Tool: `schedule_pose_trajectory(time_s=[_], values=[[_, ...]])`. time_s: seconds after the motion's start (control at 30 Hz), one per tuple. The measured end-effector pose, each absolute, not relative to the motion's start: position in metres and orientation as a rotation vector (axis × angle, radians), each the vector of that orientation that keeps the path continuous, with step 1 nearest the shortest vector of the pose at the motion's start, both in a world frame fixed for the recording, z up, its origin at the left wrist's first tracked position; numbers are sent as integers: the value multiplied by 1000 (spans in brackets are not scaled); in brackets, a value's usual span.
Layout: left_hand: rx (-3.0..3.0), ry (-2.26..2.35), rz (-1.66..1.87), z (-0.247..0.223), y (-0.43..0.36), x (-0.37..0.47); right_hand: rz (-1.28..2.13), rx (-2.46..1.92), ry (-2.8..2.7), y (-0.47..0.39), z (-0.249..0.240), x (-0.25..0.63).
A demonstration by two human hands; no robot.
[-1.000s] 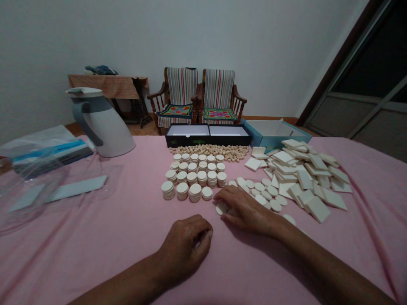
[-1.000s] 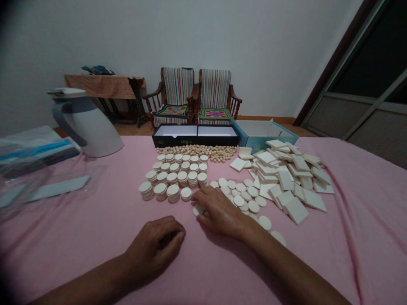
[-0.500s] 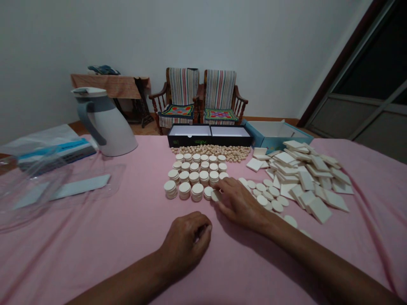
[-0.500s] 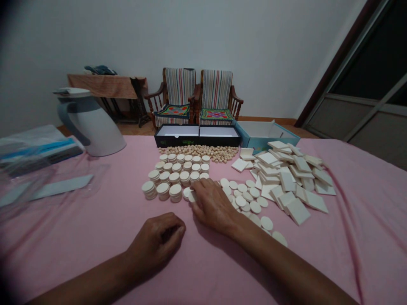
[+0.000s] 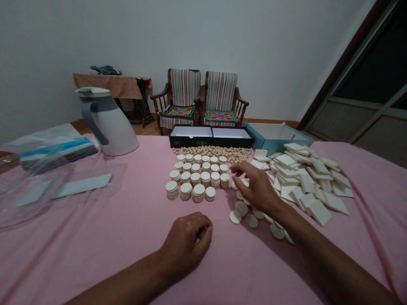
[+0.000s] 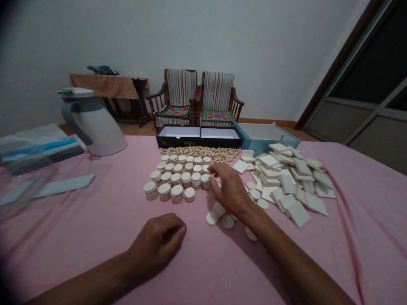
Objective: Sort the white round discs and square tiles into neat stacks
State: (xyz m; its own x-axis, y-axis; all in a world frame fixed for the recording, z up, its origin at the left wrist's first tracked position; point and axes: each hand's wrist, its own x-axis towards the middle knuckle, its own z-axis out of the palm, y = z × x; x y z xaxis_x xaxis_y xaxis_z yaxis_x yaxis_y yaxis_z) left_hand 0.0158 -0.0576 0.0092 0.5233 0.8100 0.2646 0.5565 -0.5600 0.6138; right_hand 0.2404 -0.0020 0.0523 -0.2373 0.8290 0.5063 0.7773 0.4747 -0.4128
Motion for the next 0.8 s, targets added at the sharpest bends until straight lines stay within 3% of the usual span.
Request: schedule_pose_trajectory(time_s=[0.2, 0.5, 0.67, 0.8], values=[[2282, 1153, 762, 8, -56, 15, 163, -1673, -2216, 1, 43, 286], [2284, 1140, 769, 7, -54, 15, 145, -1928, -2299, -3, 37, 268], [2290, 1132, 769, 9, -55, 15, 190, -1832, -2266, -4, 31, 264], [2293, 1136, 775, 9, -55, 16, 244, -1488, -2252, -8, 35, 252]])
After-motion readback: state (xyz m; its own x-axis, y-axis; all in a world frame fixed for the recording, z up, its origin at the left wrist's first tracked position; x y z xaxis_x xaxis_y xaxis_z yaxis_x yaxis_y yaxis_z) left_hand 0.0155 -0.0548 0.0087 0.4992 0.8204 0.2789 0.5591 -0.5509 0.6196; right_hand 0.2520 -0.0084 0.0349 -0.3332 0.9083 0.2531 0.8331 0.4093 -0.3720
